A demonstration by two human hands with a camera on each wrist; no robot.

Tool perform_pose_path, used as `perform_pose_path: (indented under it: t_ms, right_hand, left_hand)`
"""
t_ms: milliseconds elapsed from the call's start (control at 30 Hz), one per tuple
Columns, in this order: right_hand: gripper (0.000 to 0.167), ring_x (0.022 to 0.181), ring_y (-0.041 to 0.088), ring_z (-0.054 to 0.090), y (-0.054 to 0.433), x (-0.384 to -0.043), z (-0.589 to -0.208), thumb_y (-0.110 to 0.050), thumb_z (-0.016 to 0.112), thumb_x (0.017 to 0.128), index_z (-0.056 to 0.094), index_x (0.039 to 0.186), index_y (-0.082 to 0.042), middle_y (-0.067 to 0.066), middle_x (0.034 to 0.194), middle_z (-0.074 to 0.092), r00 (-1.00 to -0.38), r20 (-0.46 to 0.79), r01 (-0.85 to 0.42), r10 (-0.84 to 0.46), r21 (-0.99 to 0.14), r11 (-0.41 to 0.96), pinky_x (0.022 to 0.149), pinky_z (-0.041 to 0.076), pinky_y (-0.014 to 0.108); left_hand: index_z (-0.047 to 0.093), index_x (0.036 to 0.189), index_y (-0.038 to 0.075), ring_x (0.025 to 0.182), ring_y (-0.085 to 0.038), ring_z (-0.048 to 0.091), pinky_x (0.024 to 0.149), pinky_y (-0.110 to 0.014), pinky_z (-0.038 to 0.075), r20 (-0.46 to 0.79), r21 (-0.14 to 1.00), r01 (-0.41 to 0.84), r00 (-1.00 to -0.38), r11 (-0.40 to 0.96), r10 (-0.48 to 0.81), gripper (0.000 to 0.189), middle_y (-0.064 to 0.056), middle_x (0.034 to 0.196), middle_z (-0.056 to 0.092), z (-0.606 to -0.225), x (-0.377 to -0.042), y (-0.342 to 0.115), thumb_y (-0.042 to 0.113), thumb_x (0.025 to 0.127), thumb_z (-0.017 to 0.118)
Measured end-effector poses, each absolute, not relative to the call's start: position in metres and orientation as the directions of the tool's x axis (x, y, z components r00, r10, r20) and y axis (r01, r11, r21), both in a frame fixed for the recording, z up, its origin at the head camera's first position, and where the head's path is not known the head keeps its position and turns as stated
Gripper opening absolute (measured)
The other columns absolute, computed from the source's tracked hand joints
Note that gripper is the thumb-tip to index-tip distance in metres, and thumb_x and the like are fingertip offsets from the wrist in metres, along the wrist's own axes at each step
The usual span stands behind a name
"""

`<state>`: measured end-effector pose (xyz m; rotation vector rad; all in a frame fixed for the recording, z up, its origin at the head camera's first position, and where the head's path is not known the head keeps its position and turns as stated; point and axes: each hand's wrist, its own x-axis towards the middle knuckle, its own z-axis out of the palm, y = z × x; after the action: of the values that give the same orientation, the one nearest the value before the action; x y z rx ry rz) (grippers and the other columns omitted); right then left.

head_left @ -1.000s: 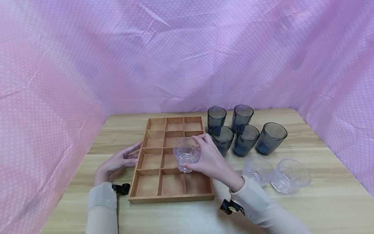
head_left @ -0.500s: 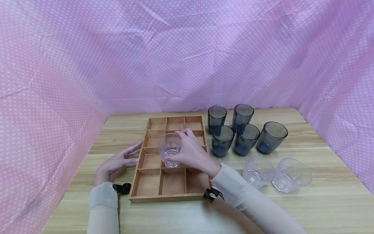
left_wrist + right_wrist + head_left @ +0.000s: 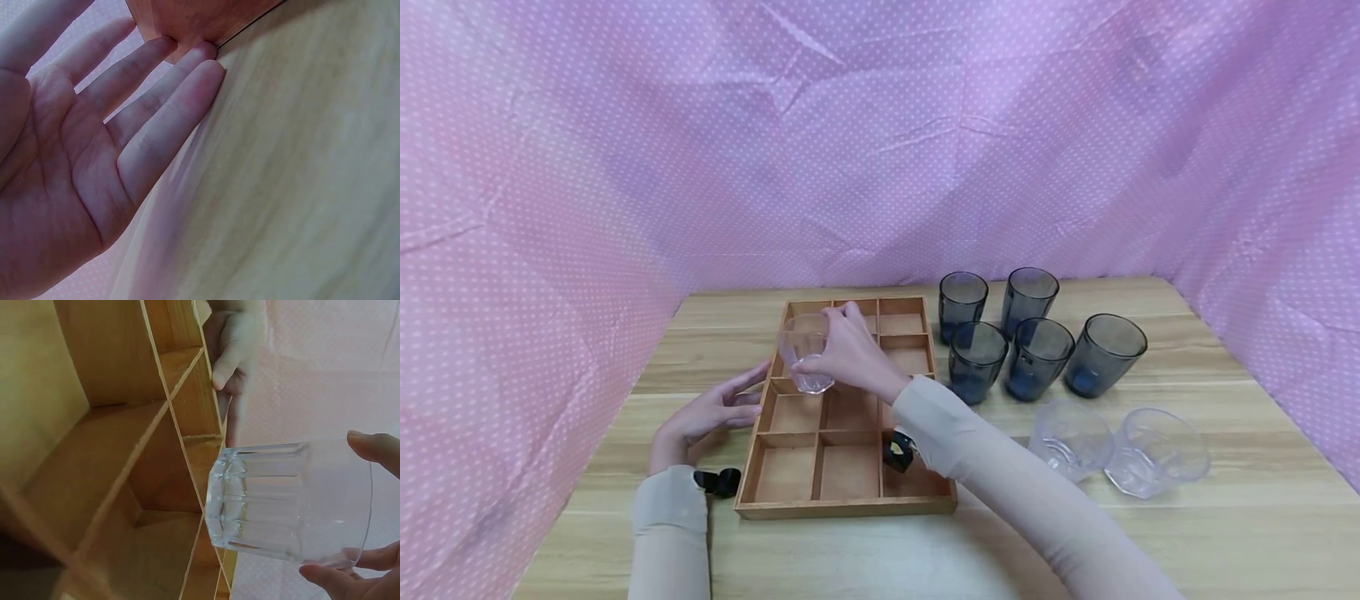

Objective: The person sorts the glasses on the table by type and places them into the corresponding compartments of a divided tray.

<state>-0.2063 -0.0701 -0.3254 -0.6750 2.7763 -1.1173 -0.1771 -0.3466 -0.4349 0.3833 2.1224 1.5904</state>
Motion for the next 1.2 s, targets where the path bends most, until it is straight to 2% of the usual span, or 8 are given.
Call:
perform_pose_path:
  t_ms: [167, 333, 600, 967, 1200]
  right_hand:
    - [0.090, 0.115, 0.023, 0.047, -0.088, -0.218, -0.327, -0.042, 0.084, 0.071, 0.045, 0.139, 0.003, 0.014, 0.129, 0.046, -0.909, 0.101, -0.367, -0.404, -0.654, 0.662, 0.097, 0.051, 0.031]
    - [0.088, 0.117, 0.026, 0.049, -0.101, -0.229, -0.336, -0.043, 0.083, 0.073, 0.046, 0.138, 0.003, 0.016, 0.130, 0.045, -0.920, 0.111, -0.356, -0.376, -0.637, 0.684, 0.099, 0.051, 0.032]
    - [0.092, 0.124, 0.026, 0.045, -0.107, -0.238, -0.348, -0.041, 0.084, 0.073, 0.041, 0.142, 0.002, 0.017, 0.136, 0.040, -0.929, 0.092, -0.325, -0.360, -0.669, 0.668, 0.103, 0.049, 0.033]
    - [0.092, 0.129, 0.031, 0.042, -0.112, -0.244, -0.355, -0.042, 0.083, 0.073, 0.042, 0.142, 0.003, 0.025, 0.145, 0.036, -0.924, 0.015, -0.301, -0.382, -0.645, 0.702, 0.106, 0.048, 0.037]
    - [0.090, 0.124, 0.027, 0.043, -0.119, -0.246, -0.363, -0.044, 0.082, 0.074, 0.044, 0.140, 0.003, 0.020, 0.139, 0.040, -0.921, -0.020, -0.299, -0.388, -0.602, 0.741, 0.103, 0.049, 0.032]
  left_hand:
    - [0.009, 0.157, 0.011, 0.140, -0.046, 0.025, 0.097, -0.020, 0.050, -0.182, 0.958, -0.041, -0.853, 0.285, 0.489, 0.079, -0.021, 0.162, 0.009, -0.436, -0.177, -0.346, 0.011, 0.095, 0.059]
    - [0.009, 0.156, 0.009, 0.140, -0.043, 0.026, 0.098, -0.021, 0.050, -0.185, 0.962, -0.056, -0.853, 0.268, 0.488, 0.079, -0.021, 0.161, 0.011, -0.435, -0.177, -0.346, 0.009, 0.095, 0.059]
    - [0.008, 0.156, 0.010, 0.139, -0.038, 0.030, 0.098, -0.022, 0.051, -0.182, 0.965, -0.059, -0.851, 0.254, 0.492, 0.080, -0.023, 0.161, 0.012, -0.434, -0.177, -0.345, 0.009, 0.095, 0.059]
    - [0.009, 0.157, 0.013, 0.142, -0.047, 0.021, 0.098, -0.019, 0.049, -0.186, 0.962, -0.057, -0.852, 0.266, 0.489, 0.078, -0.017, 0.163, 0.004, -0.431, -0.181, -0.345, 0.011, 0.096, 0.058]
    - [0.008, 0.157, 0.014, 0.142, -0.049, 0.018, 0.098, -0.018, 0.048, -0.180, 0.959, -0.040, -0.848, 0.279, 0.498, 0.078, -0.019, 0.163, 0.001, -0.431, -0.180, -0.347, 0.010, 0.097, 0.057]
